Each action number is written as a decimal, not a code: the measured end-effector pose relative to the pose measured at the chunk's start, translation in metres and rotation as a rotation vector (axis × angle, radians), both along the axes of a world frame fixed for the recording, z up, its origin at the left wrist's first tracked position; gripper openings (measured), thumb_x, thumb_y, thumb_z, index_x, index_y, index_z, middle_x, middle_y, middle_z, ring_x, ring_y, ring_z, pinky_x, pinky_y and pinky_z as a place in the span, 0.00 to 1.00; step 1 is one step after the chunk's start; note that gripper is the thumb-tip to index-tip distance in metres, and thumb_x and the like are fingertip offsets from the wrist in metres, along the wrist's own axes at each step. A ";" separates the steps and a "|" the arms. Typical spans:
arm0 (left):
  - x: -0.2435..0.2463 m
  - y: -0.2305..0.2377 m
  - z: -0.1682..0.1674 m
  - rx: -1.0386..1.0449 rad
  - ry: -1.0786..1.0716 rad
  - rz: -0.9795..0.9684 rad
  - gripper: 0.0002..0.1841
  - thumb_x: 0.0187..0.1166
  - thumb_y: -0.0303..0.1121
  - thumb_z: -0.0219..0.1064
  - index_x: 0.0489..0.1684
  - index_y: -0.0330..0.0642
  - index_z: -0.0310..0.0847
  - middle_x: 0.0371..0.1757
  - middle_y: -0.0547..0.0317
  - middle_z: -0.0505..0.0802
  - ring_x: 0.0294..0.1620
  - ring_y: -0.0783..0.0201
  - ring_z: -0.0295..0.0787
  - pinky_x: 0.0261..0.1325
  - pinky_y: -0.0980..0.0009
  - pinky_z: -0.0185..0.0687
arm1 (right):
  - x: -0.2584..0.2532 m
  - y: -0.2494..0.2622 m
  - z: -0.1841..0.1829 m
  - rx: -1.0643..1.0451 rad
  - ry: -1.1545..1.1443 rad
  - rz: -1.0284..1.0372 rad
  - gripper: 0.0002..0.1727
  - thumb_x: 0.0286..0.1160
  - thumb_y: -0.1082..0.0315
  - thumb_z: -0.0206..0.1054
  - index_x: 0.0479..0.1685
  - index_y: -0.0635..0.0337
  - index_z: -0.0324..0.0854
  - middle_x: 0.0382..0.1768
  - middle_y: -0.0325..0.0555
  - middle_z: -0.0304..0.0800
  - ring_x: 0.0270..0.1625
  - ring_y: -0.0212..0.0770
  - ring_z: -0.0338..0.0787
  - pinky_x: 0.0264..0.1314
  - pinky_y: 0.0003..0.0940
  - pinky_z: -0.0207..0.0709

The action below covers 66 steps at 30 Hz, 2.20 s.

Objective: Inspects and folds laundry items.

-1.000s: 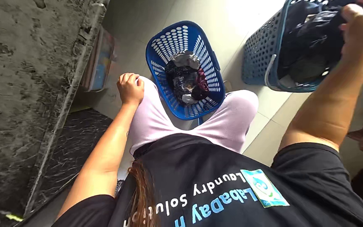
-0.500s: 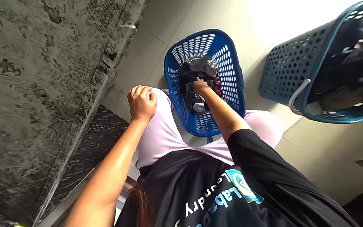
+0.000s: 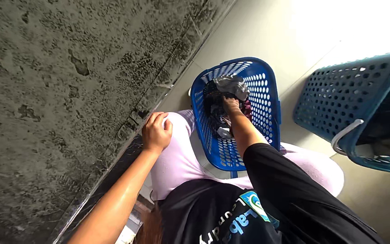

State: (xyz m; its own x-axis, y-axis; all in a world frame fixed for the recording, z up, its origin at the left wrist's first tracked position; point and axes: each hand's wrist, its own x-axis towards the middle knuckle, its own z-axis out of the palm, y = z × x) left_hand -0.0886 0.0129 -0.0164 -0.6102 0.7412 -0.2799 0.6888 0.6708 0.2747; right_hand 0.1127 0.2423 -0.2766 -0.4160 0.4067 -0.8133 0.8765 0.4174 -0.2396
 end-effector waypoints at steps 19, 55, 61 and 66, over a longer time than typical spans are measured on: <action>0.055 -0.014 0.001 0.229 -0.083 -0.002 0.18 0.83 0.38 0.59 0.62 0.38 0.88 0.64 0.44 0.91 0.72 0.45 0.84 0.76 0.47 0.75 | 0.084 -0.049 0.268 0.117 0.895 -0.624 0.14 0.83 0.77 0.53 0.49 0.71 0.87 0.47 0.56 0.92 0.47 0.44 0.92 0.58 0.45 0.87; 0.043 0.023 0.011 -0.078 0.035 -0.002 0.19 0.82 0.44 0.57 0.58 0.48 0.90 0.59 0.54 0.94 0.67 0.53 0.88 0.82 0.46 0.66 | 0.022 -0.107 0.024 -0.209 -0.070 -0.195 0.36 0.69 0.59 0.74 0.84 0.40 0.75 0.93 0.63 0.47 0.82 0.74 0.68 0.73 0.74 0.72; 0.047 0.003 0.009 -0.064 0.048 0.001 0.19 0.82 0.43 0.57 0.56 0.46 0.91 0.57 0.53 0.95 0.64 0.51 0.89 0.80 0.44 0.69 | 0.033 -0.119 0.024 -0.079 -0.036 0.065 0.38 0.74 0.62 0.70 0.88 0.58 0.66 0.94 0.63 0.47 0.79 0.80 0.70 0.71 0.79 0.68; 0.041 0.007 0.015 -0.121 0.059 0.001 0.19 0.83 0.43 0.56 0.58 0.47 0.90 0.57 0.52 0.95 0.66 0.51 0.88 0.82 0.44 0.66 | 0.042 -0.103 0.020 -0.158 0.077 -0.144 0.37 0.70 0.60 0.74 0.83 0.56 0.73 0.86 0.57 0.68 0.83 0.69 0.69 0.78 0.74 0.65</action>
